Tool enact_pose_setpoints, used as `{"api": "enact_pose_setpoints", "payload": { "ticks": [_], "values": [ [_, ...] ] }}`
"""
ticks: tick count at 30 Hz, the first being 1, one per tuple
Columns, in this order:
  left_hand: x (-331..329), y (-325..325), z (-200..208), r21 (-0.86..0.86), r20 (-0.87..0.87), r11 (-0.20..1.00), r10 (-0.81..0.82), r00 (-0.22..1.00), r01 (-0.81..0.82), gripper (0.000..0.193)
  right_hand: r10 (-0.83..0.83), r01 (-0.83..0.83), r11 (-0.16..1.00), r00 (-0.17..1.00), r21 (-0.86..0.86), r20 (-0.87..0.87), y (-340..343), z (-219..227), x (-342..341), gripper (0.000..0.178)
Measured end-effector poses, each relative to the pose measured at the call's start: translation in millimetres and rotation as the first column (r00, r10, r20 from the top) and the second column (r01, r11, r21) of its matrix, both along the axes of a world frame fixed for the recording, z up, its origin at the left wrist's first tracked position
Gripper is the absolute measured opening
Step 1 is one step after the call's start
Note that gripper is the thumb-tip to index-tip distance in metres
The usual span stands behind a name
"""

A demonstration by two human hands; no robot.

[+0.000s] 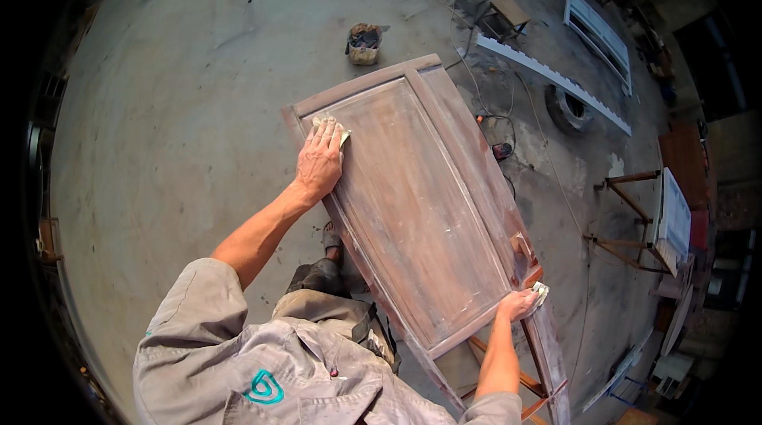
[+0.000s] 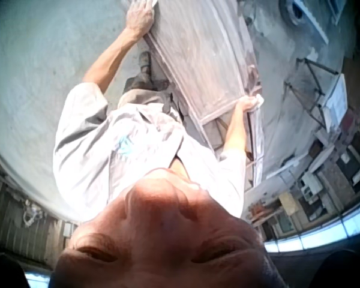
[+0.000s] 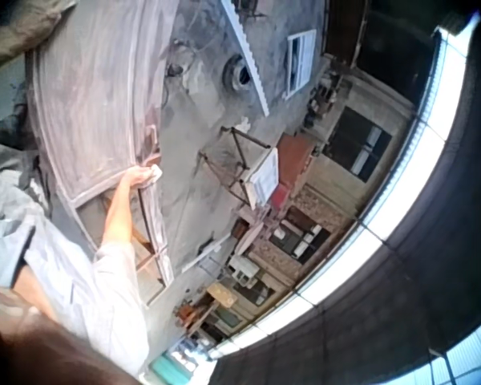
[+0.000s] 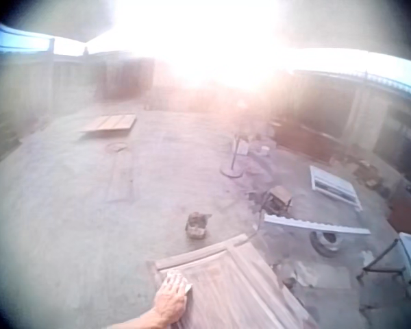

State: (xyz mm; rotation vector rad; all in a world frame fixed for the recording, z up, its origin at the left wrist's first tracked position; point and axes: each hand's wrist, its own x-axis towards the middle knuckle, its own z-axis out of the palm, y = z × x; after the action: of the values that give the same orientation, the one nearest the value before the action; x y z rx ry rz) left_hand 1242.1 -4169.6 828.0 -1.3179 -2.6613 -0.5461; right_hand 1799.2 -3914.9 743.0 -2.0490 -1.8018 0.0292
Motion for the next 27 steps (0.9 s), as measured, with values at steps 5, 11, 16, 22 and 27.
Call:
{"api": "enact_pose_setpoints", "payload": {
  "ticks": [5, 11, 16, 22, 27],
  "values": [
    [90.9, -12.6, -10.6, -0.068, -0.006, 0.991, -0.115, 0.993, 0.114, 0.052, -0.049, 0.049, 0.998, 0.999, 0.027, 0.011, -10.5, 4.7, 6.0, 0.038],
    [-10.1, -4.0, -8.5, -0.037, -0.093, 0.993, 0.111, 0.99, -0.115, 0.052, 0.016, -0.015, 1.0, 0.999, 0.021, -0.03, -8.7, 16.9, -20.5, 0.038],
    [82.8, -21.0, -7.1, -0.081, -0.027, 0.992, -0.098, 0.995, 0.096, 0.054, -0.042, 0.042, 0.999, 0.999, 0.026, -0.004, -11.6, 10.7, 1.8, 0.038],
    [12.8, -1.5, -8.1, -0.071, -0.097, 0.989, 0.125, 0.987, -0.132, 0.054, -0.002, 0.003, 0.998, 1.0, -0.055, 0.018, -13.0, 31.3, -27.9, 0.041],
    [63.5, -12.7, -5.8, -0.081, 0.023, 0.996, -0.032, 0.999, 0.033, 0.055, -0.057, 0.057, 0.998, 0.998, 0.001, -0.028, -9.8, 9.6, 1.3, 0.042]
  ]
}}
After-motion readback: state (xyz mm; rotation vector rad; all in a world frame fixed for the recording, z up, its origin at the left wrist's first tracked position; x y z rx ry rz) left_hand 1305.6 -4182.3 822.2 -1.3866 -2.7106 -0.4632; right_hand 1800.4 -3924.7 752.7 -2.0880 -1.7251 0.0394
